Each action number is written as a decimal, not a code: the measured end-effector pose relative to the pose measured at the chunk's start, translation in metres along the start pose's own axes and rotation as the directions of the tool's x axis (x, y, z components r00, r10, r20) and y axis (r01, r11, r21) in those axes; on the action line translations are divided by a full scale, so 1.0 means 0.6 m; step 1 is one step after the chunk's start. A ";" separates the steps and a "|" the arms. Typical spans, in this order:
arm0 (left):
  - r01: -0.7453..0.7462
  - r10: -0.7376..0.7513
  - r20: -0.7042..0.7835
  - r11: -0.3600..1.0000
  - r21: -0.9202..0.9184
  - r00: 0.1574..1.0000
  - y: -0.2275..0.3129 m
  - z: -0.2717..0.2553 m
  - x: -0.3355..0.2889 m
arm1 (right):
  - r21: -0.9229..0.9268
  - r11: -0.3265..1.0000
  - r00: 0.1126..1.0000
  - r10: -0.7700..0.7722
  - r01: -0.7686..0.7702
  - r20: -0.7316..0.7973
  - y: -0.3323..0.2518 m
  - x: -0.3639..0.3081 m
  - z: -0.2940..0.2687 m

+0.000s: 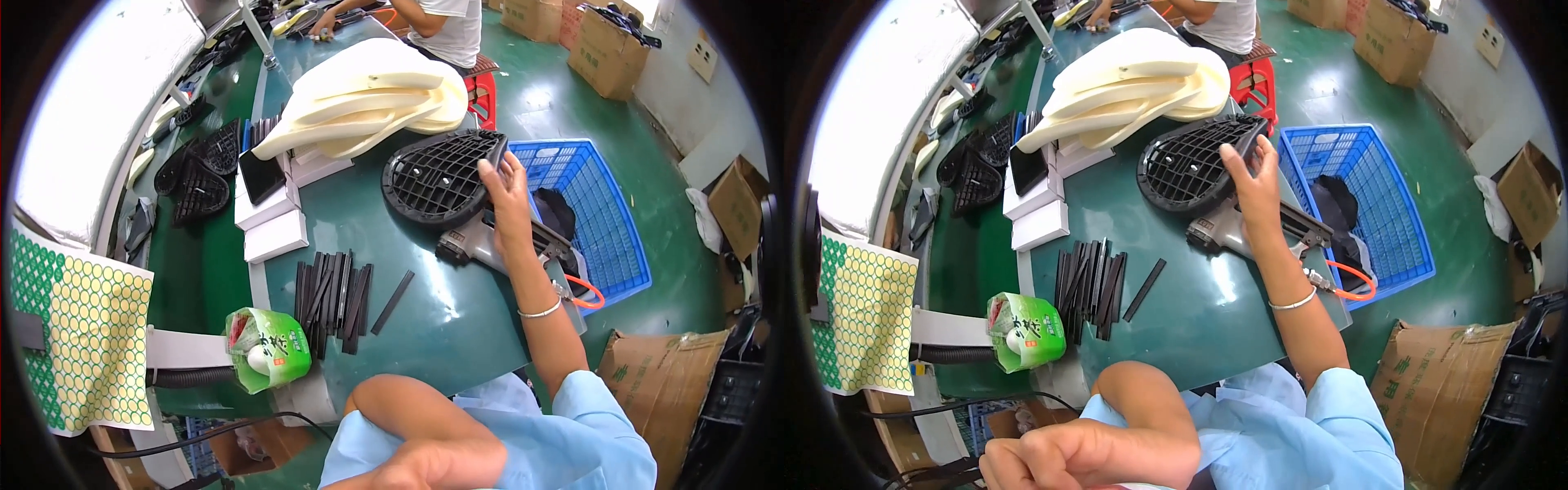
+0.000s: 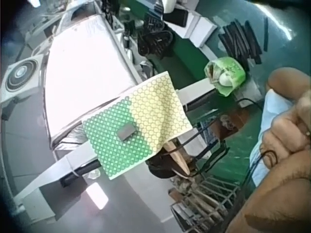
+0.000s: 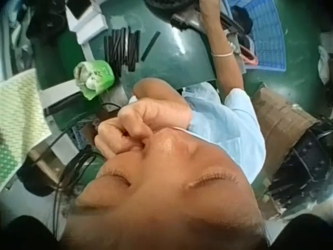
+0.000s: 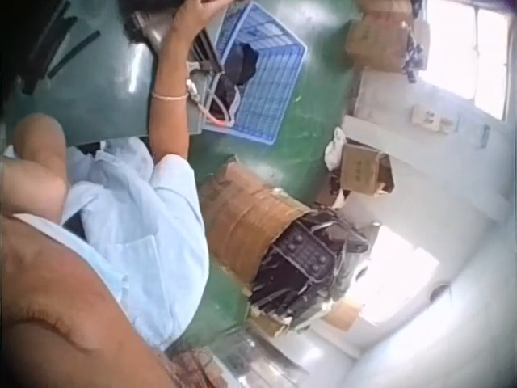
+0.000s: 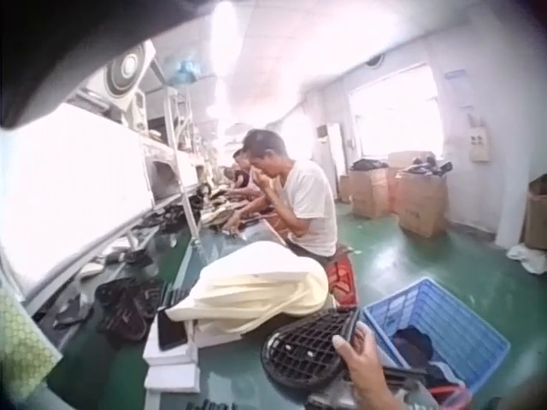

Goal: Assembling bicycle seats by stapling the synthetic cover to the plastic seat base using a pneumatic staple gun.

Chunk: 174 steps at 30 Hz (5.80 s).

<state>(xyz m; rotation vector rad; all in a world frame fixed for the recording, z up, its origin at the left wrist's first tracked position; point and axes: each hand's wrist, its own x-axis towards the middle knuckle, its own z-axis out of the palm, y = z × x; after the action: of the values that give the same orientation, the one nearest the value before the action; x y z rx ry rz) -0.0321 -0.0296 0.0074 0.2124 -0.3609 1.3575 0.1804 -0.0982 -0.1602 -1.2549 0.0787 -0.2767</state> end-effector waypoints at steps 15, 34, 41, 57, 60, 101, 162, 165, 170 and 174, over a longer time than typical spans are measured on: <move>-0.200 0.091 0.607 0.973 0.114 0.789 -0.059 -0.058 -0.006 | 0.645 0.756 0.967 0.234 -0.112 -0.106 0.021 0.031 -0.033; 0.173 -0.480 0.160 0.577 0.798 0.863 -0.031 -0.264 0.036 | 0.654 0.372 0.742 0.177 -0.659 0.647 0.005 -0.094 0.037; 0.419 -0.515 -0.047 0.635 0.649 0.856 0.020 -0.303 0.038 | 0.458 0.411 0.514 0.029 -0.788 0.858 -0.017 -0.131 0.035; 0.614 -0.540 -0.297 0.658 0.436 0.788 0.068 -0.320 -0.004 | 0.252 0.577 0.451 0.229 -0.777 0.863 -0.016 -0.200 0.047; 0.659 -0.555 -0.358 0.657 0.366 0.751 0.094 -0.320 0.014 | 0.164 0.744 0.562 0.322 -0.648 0.762 -0.039 -0.185 0.040; 0.685 -0.857 -0.476 -0.225 0.693 0.199 0.071 -0.360 0.168 | -0.759 0.644 0.563 0.664 -0.095 0.492 -0.225 -0.261 -0.309; 0.626 -0.820 -0.281 0.116 0.771 0.498 0.138 -0.343 0.098 | -0.652 0.639 0.559 0.740 -0.408 0.374 -0.236 -0.291 -0.277; 0.625 -0.823 -0.276 0.118 0.771 0.496 0.140 -0.341 0.096 | -0.674 0.593 0.530 0.778 -0.440 0.339 -0.241 -0.296 -0.274; 0.620 -0.810 -0.284 0.121 0.775 0.513 0.149 -0.344 0.089 | -0.651 0.574 0.503 0.802 -0.497 0.323 -0.232 -0.308 -0.257; 0.630 -0.818 -0.263 0.148 0.762 0.511 0.160 -0.348 0.084 | -0.701 0.528 0.466 0.830 -0.479 0.307 -0.230 -0.301 -0.259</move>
<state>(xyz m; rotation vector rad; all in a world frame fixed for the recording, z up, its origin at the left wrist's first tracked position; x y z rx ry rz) -0.0901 0.1100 -0.1731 1.1821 0.2459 0.3502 -0.0486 -0.2360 -0.0951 -1.6987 0.0987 0.9845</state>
